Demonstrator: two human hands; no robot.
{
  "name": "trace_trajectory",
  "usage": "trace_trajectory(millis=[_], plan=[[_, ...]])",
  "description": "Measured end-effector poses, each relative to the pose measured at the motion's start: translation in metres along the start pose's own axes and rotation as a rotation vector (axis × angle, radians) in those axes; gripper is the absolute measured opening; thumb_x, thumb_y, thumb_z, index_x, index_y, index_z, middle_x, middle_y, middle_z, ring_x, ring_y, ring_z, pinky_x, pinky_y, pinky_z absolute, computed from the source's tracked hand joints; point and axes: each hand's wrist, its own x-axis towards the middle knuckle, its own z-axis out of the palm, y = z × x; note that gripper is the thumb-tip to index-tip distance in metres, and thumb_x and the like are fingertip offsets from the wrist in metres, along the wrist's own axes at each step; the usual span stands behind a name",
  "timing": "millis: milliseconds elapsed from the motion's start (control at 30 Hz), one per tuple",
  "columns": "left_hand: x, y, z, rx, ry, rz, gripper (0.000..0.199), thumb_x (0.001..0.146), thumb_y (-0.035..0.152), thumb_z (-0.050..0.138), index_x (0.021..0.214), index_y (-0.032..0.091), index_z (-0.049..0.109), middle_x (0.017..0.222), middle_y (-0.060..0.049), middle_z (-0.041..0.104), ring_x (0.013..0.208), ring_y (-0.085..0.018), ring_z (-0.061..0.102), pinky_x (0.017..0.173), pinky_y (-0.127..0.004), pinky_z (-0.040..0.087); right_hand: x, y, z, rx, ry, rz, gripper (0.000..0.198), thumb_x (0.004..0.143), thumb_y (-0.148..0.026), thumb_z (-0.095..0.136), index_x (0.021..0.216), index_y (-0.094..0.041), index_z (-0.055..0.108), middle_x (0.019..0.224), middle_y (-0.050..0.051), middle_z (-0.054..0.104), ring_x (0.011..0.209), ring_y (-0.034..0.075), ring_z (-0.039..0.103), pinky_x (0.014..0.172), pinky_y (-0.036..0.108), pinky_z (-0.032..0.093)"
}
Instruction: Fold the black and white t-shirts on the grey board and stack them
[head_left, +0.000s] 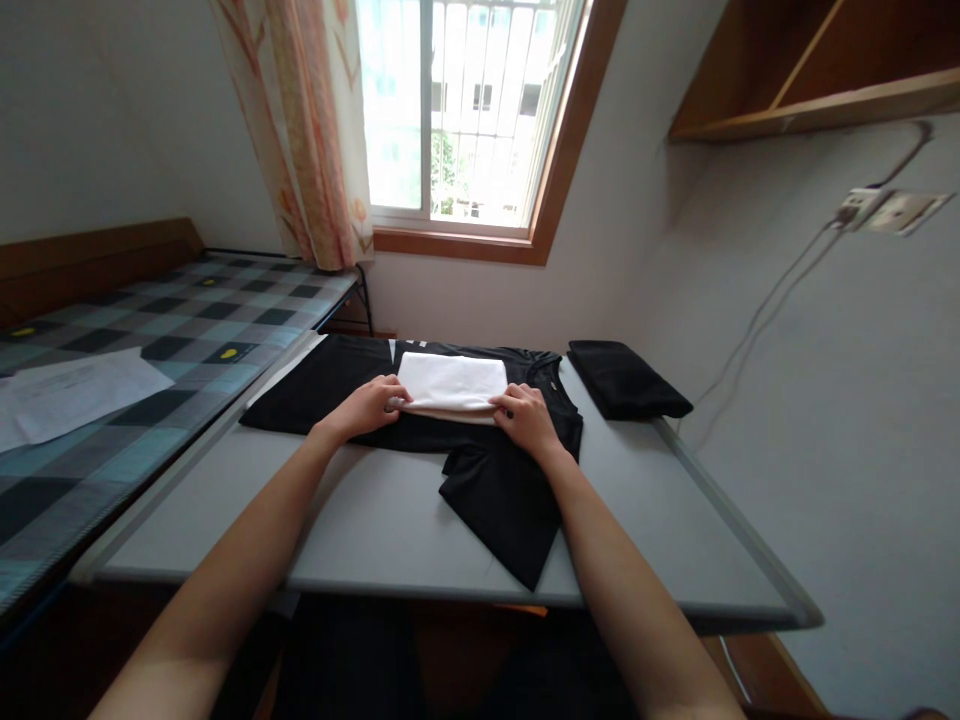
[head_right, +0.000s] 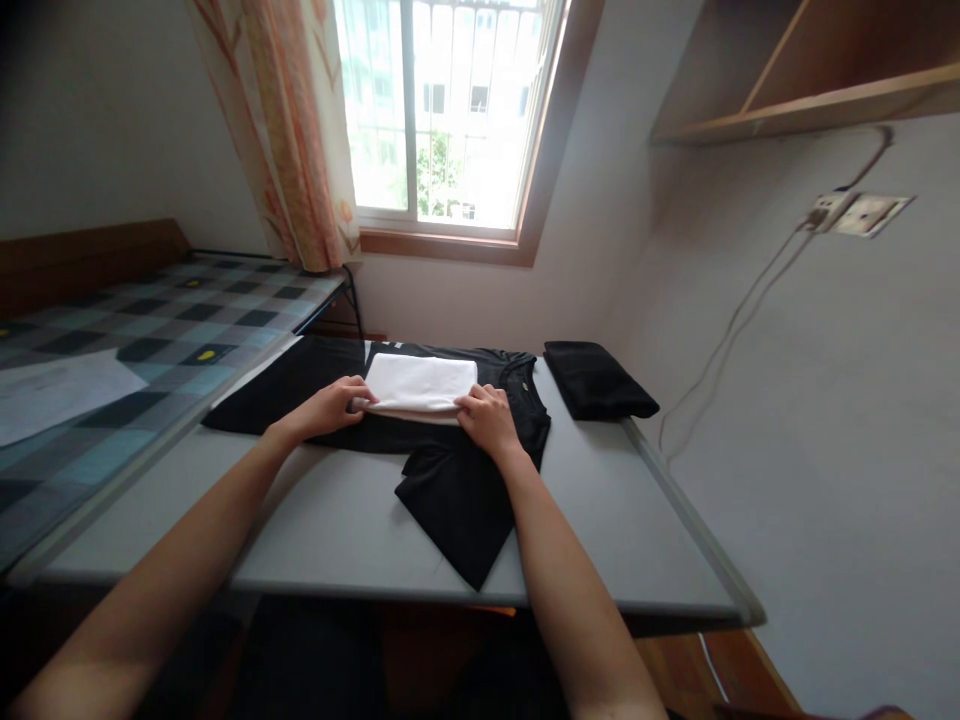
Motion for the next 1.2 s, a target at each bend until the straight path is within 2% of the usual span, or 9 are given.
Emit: trace_trajectory(millis=[100,200,333,467,633,833,1000,1067,1200], plan=[[-0.002,-0.007,0.0,-0.058,0.019,-0.059,0.038,0.068,0.013,0.059,0.104,0.022,0.066,0.096,-0.003,0.055,0.087,-0.018,0.059,0.083,-0.031,0.049,-0.002,0.002,0.0,0.05,-0.075,0.017,0.027,0.081,-0.017,0.056,0.102,-0.024,0.072,0.098,0.007,0.061,0.094,0.023,0.052,0.086,0.037,0.038],[-0.005,-0.012,0.002,-0.123,0.02,-0.149,0.051,0.064,0.012,0.061,0.114,0.022,0.057,0.095,-0.001,0.05,0.075,-0.015,0.058,0.072,-0.028,0.05,-0.005,0.004,-0.002,0.072,-0.125,0.04,0.045,0.073,-0.02,0.064,0.118,-0.028,0.064,0.11,0.008,0.054,0.102,0.026,0.048,0.088,0.04,0.038],[-0.006,-0.011,0.005,-0.067,0.029,-0.104,0.045,0.067,0.01,0.058,0.109,0.025,0.057,0.102,-0.001,0.049,0.075,-0.013,0.058,0.071,-0.026,0.048,-0.006,0.004,-0.005,0.087,-0.168,0.064,0.06,0.067,-0.019,0.067,0.126,-0.03,0.057,0.118,0.009,0.046,0.109,0.028,0.044,0.094,0.044,0.036],[-0.004,-0.006,0.004,0.027,0.035,-0.067,0.032,0.07,0.007,0.054,0.096,0.023,0.06,0.099,-0.001,0.051,0.075,-0.014,0.058,0.071,-0.025,0.046,-0.006,0.001,-0.004,0.066,-0.17,0.028,0.053,0.068,-0.014,0.063,0.119,-0.03,0.059,0.118,0.008,0.046,0.111,0.028,0.042,0.096,0.045,0.035],[-0.003,-0.006,0.003,0.045,0.038,-0.091,0.026,0.071,0.008,0.055,0.09,0.023,0.061,0.094,-0.001,0.054,0.074,-0.015,0.06,0.067,-0.025,0.044,-0.006,0.0,-0.006,0.024,-0.156,0.034,0.043,0.074,-0.016,0.061,0.115,-0.028,0.063,0.117,0.009,0.05,0.108,0.028,0.048,0.092,0.042,0.038],[-0.002,-0.005,0.001,0.017,0.067,-0.047,0.021,0.075,0.009,0.052,0.087,0.021,0.063,0.093,-0.002,0.056,0.074,-0.015,0.059,0.069,-0.026,0.046,-0.004,-0.006,-0.013,-0.029,-0.16,0.06,0.042,0.077,-0.017,0.061,0.118,-0.027,0.065,0.119,0.007,0.057,0.083,0.02,0.06,0.077,0.032,0.042],[0.0,-0.002,-0.004,0.027,0.22,0.026,0.018,0.079,0.012,0.048,0.084,0.02,0.064,0.096,-0.005,0.056,0.082,-0.017,0.058,0.077,-0.029,0.047,-0.001,-0.005,-0.017,-0.044,0.056,0.09,0.03,0.084,-0.019,0.053,0.108,-0.027,0.07,0.105,0.005,0.062,0.083,0.02,0.059,0.079,0.033,0.04],[0.0,-0.002,-0.005,0.012,0.172,0.029,0.018,0.079,0.012,0.049,0.082,0.02,0.065,0.094,-0.004,0.056,0.08,-0.016,0.058,0.075,-0.028,0.047,-0.001,-0.002,-0.016,-0.042,0.08,0.092,0.028,0.083,-0.019,0.054,0.104,-0.026,0.071,0.101,0.004,0.063,0.083,0.02,0.057,0.08,0.034,0.039],[0.001,-0.004,-0.003,-0.073,0.047,-0.014,0.016,0.073,0.011,0.052,0.074,0.018,0.067,0.081,-0.002,0.054,0.073,-0.014,0.056,0.071,-0.026,0.045,0.0,0.003,-0.013,-0.048,-0.011,0.045,0.02,0.076,-0.021,0.061,0.092,-0.024,0.072,0.092,0.006,0.065,0.094,0.026,0.052,0.084,0.038,0.036]])
